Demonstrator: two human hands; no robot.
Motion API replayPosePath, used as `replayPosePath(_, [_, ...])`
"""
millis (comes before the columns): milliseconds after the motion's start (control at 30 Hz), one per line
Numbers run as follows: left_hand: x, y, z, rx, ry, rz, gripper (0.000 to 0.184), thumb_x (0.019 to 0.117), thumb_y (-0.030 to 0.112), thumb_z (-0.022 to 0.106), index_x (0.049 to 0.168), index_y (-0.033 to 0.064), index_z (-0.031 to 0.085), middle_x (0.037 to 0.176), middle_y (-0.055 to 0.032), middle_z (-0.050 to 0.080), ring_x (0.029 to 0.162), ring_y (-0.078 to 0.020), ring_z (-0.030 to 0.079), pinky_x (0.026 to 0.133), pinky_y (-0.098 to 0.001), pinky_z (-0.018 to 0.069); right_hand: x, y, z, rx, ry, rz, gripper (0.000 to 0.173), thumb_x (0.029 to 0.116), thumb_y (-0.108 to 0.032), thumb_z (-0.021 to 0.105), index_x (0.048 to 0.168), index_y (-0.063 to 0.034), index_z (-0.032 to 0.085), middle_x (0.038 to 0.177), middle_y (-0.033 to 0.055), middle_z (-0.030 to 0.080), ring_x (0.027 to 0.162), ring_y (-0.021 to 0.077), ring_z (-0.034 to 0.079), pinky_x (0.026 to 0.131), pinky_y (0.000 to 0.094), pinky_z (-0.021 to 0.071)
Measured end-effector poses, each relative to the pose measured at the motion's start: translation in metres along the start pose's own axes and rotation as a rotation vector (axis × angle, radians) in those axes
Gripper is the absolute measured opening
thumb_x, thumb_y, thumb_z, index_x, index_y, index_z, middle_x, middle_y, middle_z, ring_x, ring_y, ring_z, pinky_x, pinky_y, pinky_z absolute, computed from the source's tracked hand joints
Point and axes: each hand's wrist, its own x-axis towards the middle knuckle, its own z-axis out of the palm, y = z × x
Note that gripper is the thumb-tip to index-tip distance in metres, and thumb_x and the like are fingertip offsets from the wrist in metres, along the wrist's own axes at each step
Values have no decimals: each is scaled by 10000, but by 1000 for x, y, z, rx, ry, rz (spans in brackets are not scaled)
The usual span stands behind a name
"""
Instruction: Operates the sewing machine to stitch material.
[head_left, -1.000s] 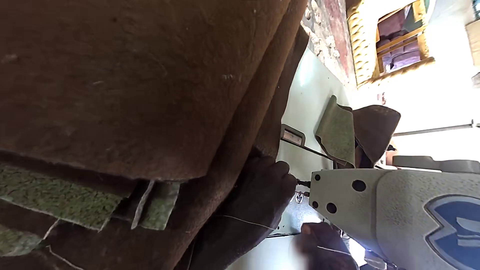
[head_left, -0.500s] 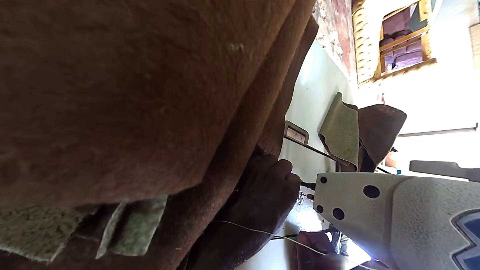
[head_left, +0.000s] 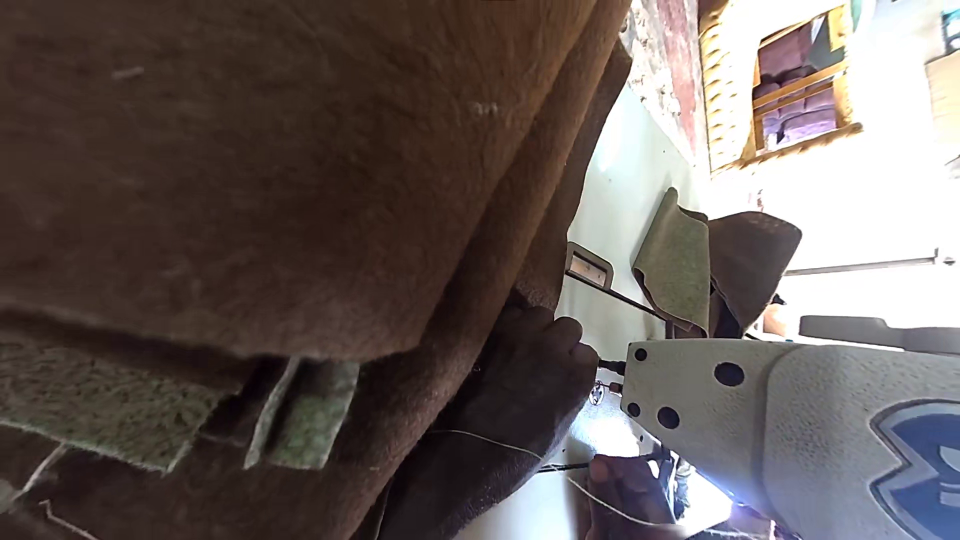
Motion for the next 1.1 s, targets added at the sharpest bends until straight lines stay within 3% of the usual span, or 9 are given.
replayPosePath(100, [-1, -2, 6, -10, 88, 46, 283, 993, 366, 510, 887, 204, 716, 889, 19, 621, 829, -171, 608, 709, -379, 479, 2, 0, 2, -9, 24, -11, 55, 912, -10, 656, 906, 21, 701, 798, -24, 709, 684, 2, 656, 629, 150, 562])
replayPosePath(167, [7, 7, -14, -1, -18, 15, 266, 983, 337, 509, 890, 198, 716, 894, 22, 619, 828, -169, 606, 699, -382, 483, 2, 0, 2, 2, 26, -12, 52, 920, -22, 666, 916, 6, 709, 797, -35, 719, 684, 5, 667, 635, 159, 572])
replayPosePath(433, [32, 22, -42, -15, -24, -6, 158, 892, 227, 632, 825, 118, 725, 829, -33, 631, 775, -231, 619, 667, -393, 483, 2, 1, 2, 2, 28, -22, 50, 902, -1, 660, 903, 30, 700, 791, -20, 707, 677, 0, 655, 617, 146, 560])
replayPosePath(533, [63, 47, -96, -81, -448, -205, 190, 1008, 109, 590, 983, 5, 748, 950, -120, 706, 966, -295, 661, 836, -419, 485, 2, 3, 2, 27, 31, -37, 48, 914, -16, 668, 910, 13, 705, 790, -32, 714, 664, 5, 655, 609, 159, 565])
replayPosePath(567, [63, 47, -96, -90, -460, -217, 200, 1015, 106, 579, 994, 5, 751, 961, -120, 708, 977, -294, 658, 849, -421, 483, 2, 2, 2, 25, 32, -34, 47, 915, -23, 674, 914, 9, 708, 790, -37, 716, 664, 1, 657, 611, 159, 567])
replayPosePath(667, [28, 19, -36, -56, -53, -22, 202, 948, 211, 579, 857, 117, 733, 839, -34, 632, 795, -230, 625, 694, -405, 492, 2, 2, 2, 9, 27, -26, 54, 900, -12, 671, 919, 26, 704, 806, -24, 713, 678, -2, 654, 611, 151, 558])
replayPosePath(800, [28, 20, -40, -63, -47, -6, 186, 942, 188, 597, 853, 104, 737, 809, -34, 626, 780, -231, 619, 693, -410, 485, 1, 9, 0, 87, -5, -61, 39, 940, -54, 683, 957, -49, 718, 827, -32, 707, 662, 18, 644, 601, 170, 566])
replayPosePath(900, [35, 27, -53, -88, -93, -44, 146, 942, 129, 629, 882, 70, 748, 827, -63, 647, 804, -255, 631, 718, -420, 490, 3, 7, 0, 26, 10, -69, 54, 906, 3, 661, 928, 20, 707, 822, -2, 720, 680, 32, 669, 605, 178, 578])
replayPosePath(1100, [13, 8, -18, -50, 3, 26, 240, 964, 271, 553, 855, 154, 732, 837, -22, 623, 814, -226, 621, 719, -426, 490, 4, 6, 2, 14, 11, -70, 35, 906, 2, 662, 916, 13, 694, 807, -6, 705, 659, 29, 655, 591, 169, 568])
